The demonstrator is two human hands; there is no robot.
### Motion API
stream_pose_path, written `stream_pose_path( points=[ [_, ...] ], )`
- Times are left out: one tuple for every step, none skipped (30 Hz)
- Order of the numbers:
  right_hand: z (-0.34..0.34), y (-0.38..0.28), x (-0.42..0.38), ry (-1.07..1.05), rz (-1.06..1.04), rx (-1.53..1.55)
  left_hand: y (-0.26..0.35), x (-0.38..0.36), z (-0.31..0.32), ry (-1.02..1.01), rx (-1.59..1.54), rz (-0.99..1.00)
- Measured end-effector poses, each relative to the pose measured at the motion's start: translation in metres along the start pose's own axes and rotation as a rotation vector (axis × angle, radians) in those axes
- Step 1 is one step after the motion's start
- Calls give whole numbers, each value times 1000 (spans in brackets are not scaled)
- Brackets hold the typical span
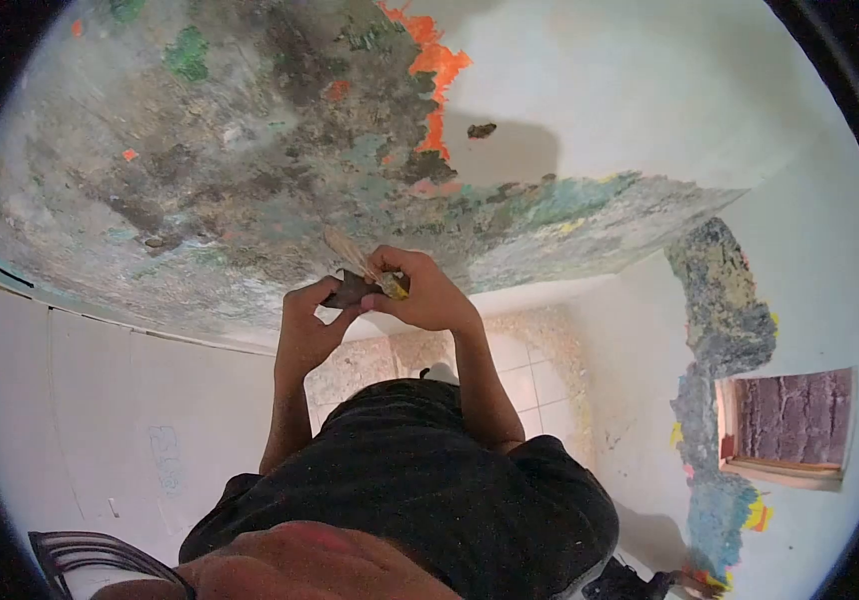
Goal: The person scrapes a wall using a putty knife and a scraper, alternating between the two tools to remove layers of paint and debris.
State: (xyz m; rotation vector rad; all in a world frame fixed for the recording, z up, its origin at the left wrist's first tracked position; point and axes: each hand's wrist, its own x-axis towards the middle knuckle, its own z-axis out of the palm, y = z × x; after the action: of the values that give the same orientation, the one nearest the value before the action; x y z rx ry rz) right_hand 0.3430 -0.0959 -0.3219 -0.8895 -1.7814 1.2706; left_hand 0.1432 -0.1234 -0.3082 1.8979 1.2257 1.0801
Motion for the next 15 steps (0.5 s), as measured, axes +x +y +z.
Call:
stream_pose_path(
  points=[
    [1,2,-1,85,-21,35,-4,-1,3,19,20,-7],
    [4,4,0,169,-43,69,-15,-4,7,44,2,-92],
    [8,7,2,250,-66,103,-15,-3,13,134,7,-52],
    [13,12,6,374,-158,144,-13,1,21,226,13,-12],
    [17,14,8,462,-178,178,-12,4,28,318,20,32],
    [21,15,9,550,-197,211,-17,-1,35,191,-93,-113],
    [25,16,10,638,-216,245,-21,-3,44,148,-283,-146],
    [29,40,12,650,-293,167,-28,-5,49,-18,-497,-193],
    [34,38,13,621,-259,257,-32,-8,52,-186,-709,-240],
    [40,33,11,591,-222,347,-29,-14,58,-151,-671,-244],
    [44,32,9,561,-183,436,-33,-15,60,-135,-699,-238],
    [43,32,10,473,-240,480,-37,-15,63,-119,-728,-232],
    [44,30,9,465,-257,503,-39,-16,64,-102,-758,-228],
    [44,27,10,457,-277,525,-41,-17,60,-115,-662,-290],
    [44,22,10,451,-297,549,-42,-17,55,-177,-623,-289]
  ],
)
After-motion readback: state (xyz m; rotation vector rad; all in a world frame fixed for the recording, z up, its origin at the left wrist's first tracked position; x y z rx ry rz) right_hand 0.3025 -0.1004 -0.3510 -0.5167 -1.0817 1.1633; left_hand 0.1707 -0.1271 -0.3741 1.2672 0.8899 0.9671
